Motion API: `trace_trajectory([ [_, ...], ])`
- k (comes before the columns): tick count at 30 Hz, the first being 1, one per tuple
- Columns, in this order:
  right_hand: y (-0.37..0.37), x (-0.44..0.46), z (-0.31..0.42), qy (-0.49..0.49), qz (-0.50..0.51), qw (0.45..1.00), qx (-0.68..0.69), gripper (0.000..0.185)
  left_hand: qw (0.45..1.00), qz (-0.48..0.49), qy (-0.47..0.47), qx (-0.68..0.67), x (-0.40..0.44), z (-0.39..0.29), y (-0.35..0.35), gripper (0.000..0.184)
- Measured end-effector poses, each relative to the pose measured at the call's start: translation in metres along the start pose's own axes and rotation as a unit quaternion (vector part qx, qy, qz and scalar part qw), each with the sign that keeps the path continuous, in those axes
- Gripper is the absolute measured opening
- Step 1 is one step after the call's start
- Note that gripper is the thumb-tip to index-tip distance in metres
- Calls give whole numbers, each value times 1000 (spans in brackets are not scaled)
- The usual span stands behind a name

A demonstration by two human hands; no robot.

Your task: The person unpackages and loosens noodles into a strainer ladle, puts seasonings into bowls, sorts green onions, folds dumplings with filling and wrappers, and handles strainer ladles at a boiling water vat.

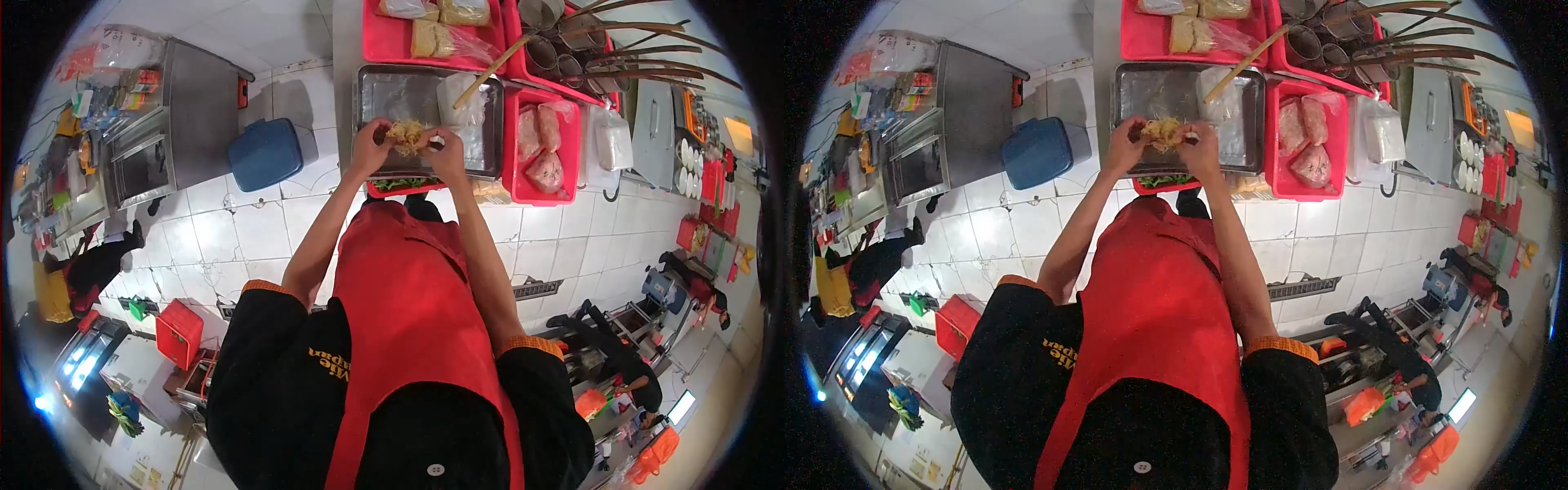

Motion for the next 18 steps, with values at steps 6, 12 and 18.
trace_trajectory([
  [6,-1,-9,-10,12,-2,998,57,24,961,20,-21,-274,-7,12,-3,29],
  [12,-1,-2,-9,32,-22,996,75,24,983,75,-13,-165,-3,14,-4,33],
  [18,-5,-6,-11,9,-10,989,149,21,939,-4,131,318,-8,-30,-3,44],
])
Point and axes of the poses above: each hand's wrist, its own x-axis towards the middle knuckle, its own y-axis out of the palm, z = x × y, the point moved 3 cm from there along x, towards the middle knuckle, and after that the axes turned 11 degrees about z, right-handed, at the moved point
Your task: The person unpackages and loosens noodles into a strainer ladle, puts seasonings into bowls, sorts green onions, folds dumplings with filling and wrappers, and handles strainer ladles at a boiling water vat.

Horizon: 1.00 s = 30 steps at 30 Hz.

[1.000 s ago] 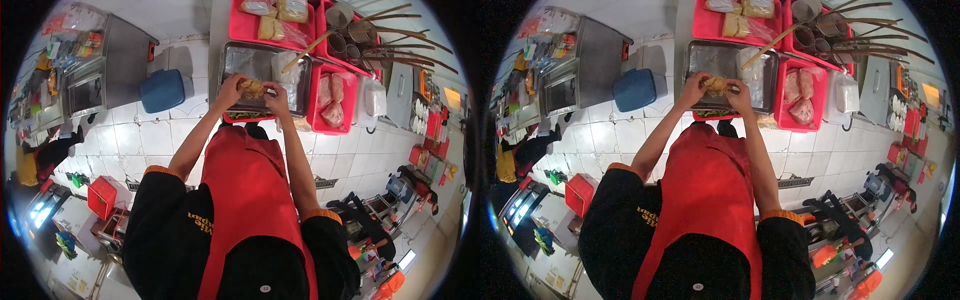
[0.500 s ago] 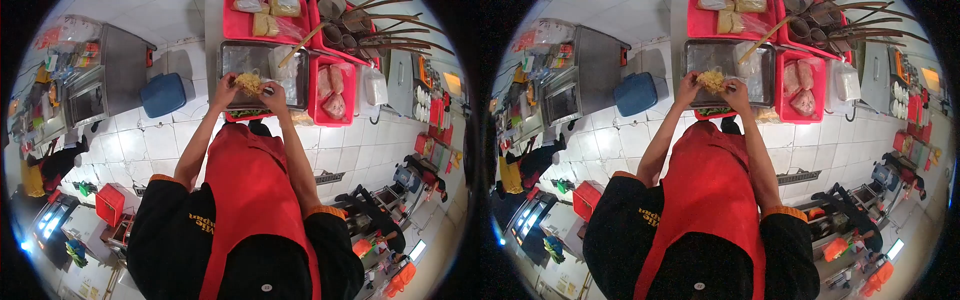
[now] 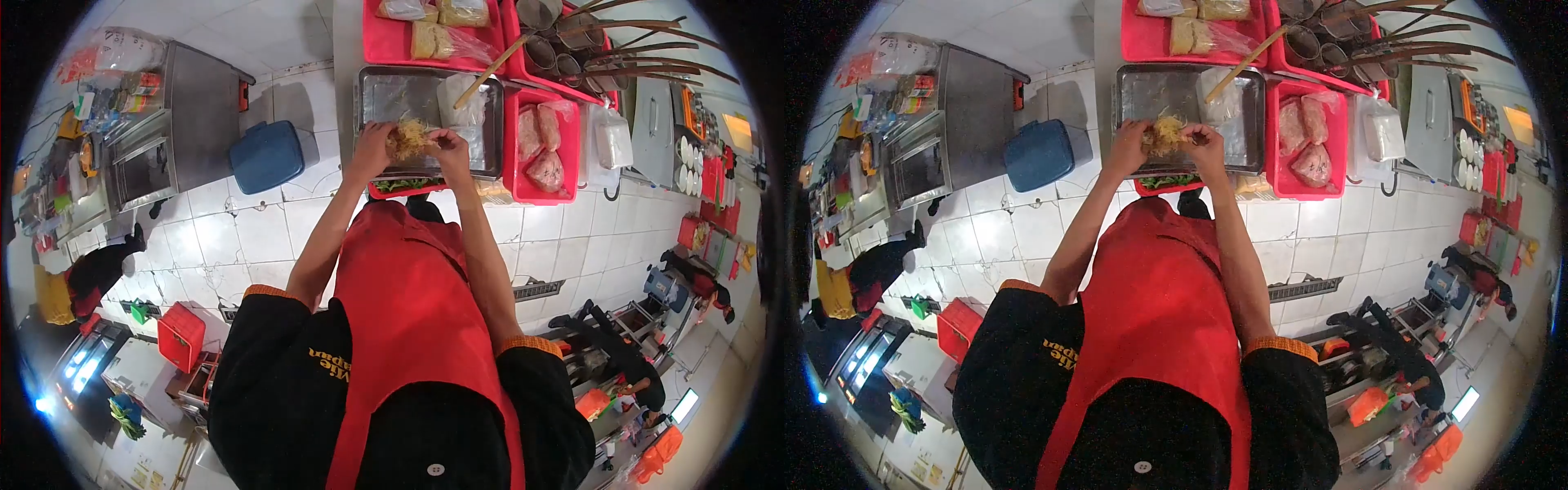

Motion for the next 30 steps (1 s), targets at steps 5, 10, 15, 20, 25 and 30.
trace_trajectory([
  [5,2,-9,29,-139,44,921,-361,21,899,71,-153,-404,8,17,8,27],
  [10,1,4,12,-8,26,983,-181,20,765,111,-110,-625,6,17,13,25],
  [15,2,13,7,44,48,991,-115,24,911,74,-105,-392,5,18,9,35],
  [20,22,8,35,-103,18,910,-400,32,990,42,-49,-125,7,10,-6,43],
  [25,15,6,1,-79,-19,872,-483,35,950,36,-34,-308,10,12,-6,36],
  [30,22,3,21,25,17,979,-202,27,980,51,-54,-185,1,14,-1,48],
])
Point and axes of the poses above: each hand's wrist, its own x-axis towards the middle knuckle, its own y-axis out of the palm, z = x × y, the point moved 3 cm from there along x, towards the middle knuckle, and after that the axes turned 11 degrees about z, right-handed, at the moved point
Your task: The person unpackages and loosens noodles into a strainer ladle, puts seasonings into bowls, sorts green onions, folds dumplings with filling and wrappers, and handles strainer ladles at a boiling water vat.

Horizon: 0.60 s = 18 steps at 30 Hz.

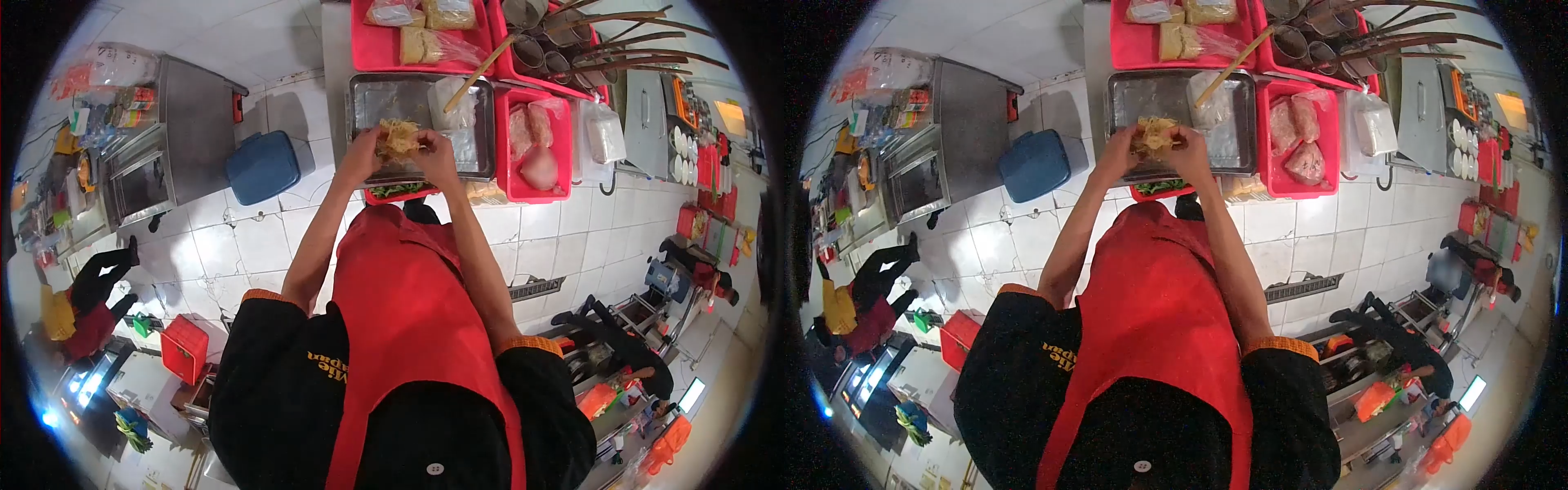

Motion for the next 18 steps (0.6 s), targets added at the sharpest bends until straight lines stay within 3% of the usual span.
trace_trajectory([
  [3,-1,-3,1,-69,80,993,-52,27,993,-48,67,84,3,-36,-13,51],
  [5,-4,-4,0,-114,-12,969,-218,33,985,-10,42,165,5,-29,-8,49],
  [7,1,-1,11,-140,-56,957,-248,32,970,28,13,242,7,-6,7,46],
  [9,2,5,7,-164,-104,940,-279,30,996,42,5,73,20,20,15,47],
  [11,7,15,-33,-59,-58,944,-319,29,998,56,-29,-6,22,13,6,53],
  [13,3,12,-26,-46,-46,970,-235,29,992,66,-68,-85,18,22,9,59],
  [14,2,12,-22,-34,-28,988,-151,30,999,31,-35,-8,11,22,9,59],
  [15,4,9,-10,-34,-25,988,-150,30,998,-4,-3,69,6,25,10,59],
  [17,5,1,16,-89,-27,996,11,25,998,6,-15,53,4,11,4,58],
  [18,4,2,12,-90,-25,996,11,25,999,17,-23,38,5,6,3,57],
])
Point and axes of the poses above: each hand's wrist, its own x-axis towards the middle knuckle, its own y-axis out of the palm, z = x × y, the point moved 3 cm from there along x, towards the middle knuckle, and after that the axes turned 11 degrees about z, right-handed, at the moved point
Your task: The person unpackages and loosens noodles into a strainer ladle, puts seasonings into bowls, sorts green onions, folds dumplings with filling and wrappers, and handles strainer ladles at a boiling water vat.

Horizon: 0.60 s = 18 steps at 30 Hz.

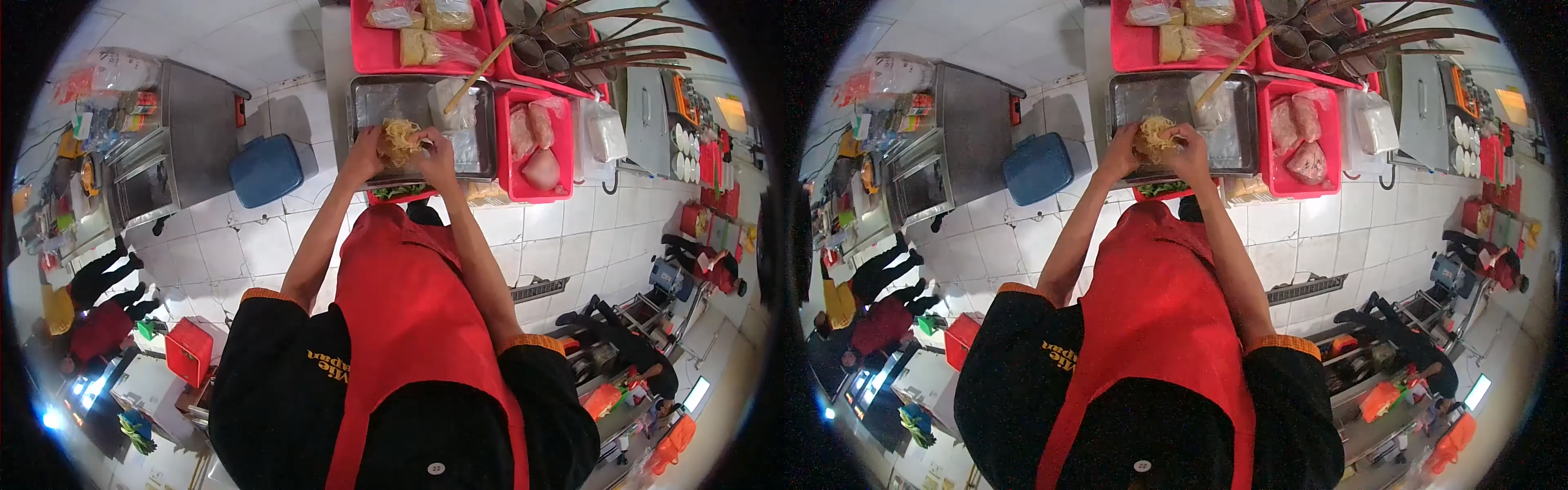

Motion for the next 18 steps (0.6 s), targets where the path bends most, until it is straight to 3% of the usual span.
trace_trajectory([
  [2,-2,-4,-13,-113,32,977,-178,26,998,-13,7,60,1,-2,-1,55],
  [4,-6,-11,-28,-68,60,978,-187,25,992,-26,18,120,6,5,2,53],
  [6,-6,-9,-33,-21,88,976,-196,24,999,1,-4,-42,10,18,6,46],
  [7,-7,-6,-27,-14,30,986,-164,25,999,3,-5,-44,9,12,3,46],
  [9,-8,-3,-25,-5,-32,991,-132,25,972,61,-47,-223,9,9,0,39],
  [12,-5,0,-25,-50,-27,970,-235,27,934,142,-29,-326,10,19,7,46],
  [13,-5,1,-29,32,-19,986,-160,30,934,143,-28,-326,9,18,5,46],
  [14,-4,1,-34,112,-9,990,-82,33,992,86,5,-92,6,17,-3,53],
  [15,-3,1,-29,113,-5,990,-82,33,988,24,34,147,0,7,-13,60],
  [17,-2,-3,-12,42,-28,995,86,29,993,7,18,112,-5,-25,-32,66],
  [18,-5,-7,-17,40,-27,995,86,29,997,-10,12,80,-2,-34,-37,71],
])
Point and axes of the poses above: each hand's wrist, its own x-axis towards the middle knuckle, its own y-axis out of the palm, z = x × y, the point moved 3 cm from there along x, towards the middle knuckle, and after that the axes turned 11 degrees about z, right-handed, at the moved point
